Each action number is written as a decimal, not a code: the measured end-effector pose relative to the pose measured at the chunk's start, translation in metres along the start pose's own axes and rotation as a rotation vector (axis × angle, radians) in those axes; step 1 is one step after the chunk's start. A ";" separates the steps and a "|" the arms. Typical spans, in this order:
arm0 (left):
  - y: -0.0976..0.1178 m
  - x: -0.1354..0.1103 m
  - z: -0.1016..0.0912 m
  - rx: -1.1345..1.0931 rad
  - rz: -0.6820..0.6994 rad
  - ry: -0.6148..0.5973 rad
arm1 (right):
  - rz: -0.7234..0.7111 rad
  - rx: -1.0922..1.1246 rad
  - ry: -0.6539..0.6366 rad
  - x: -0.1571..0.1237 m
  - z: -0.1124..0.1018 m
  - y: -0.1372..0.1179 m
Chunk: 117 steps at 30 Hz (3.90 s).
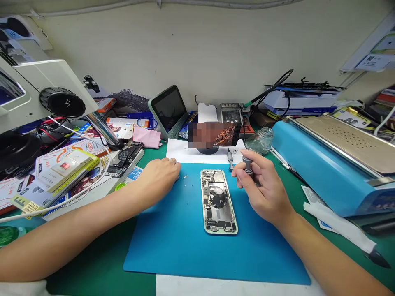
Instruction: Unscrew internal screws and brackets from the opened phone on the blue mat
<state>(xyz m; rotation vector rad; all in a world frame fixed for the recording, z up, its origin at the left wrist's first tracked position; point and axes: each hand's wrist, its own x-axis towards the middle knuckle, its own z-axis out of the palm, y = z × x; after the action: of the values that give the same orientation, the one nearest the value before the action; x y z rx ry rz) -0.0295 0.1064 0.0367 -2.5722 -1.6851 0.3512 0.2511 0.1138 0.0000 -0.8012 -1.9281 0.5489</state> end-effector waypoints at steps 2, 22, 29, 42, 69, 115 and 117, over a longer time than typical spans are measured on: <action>-0.001 0.000 -0.001 -0.041 -0.014 -0.003 | -0.002 -0.014 -0.004 0.000 0.000 0.000; 0.008 -0.004 -0.012 -1.170 0.387 -0.405 | -0.397 -0.166 -0.387 -0.003 0.012 -0.017; 0.008 -0.002 -0.010 -1.276 0.401 -0.459 | -0.417 -0.220 -0.410 -0.003 0.015 -0.018; 0.014 -0.008 -0.014 -1.267 0.410 -0.433 | -0.361 -0.151 -0.430 -0.004 0.016 -0.018; 0.020 -0.010 -0.011 -1.206 0.287 -0.114 | -0.248 -0.181 -0.274 0.000 0.014 -0.025; 0.018 -0.006 -0.007 -0.961 0.207 -0.119 | -0.123 -0.332 -0.568 0.003 -0.002 -0.028; 0.019 -0.006 -0.005 -0.853 0.219 -0.062 | -0.019 -0.369 -0.674 0.005 -0.005 -0.031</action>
<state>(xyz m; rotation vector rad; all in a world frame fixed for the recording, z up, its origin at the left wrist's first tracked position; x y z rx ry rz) -0.0135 0.0939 0.0391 -3.3559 -1.8600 -0.3903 0.2444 0.0969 0.0256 -0.8970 -2.7106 0.4951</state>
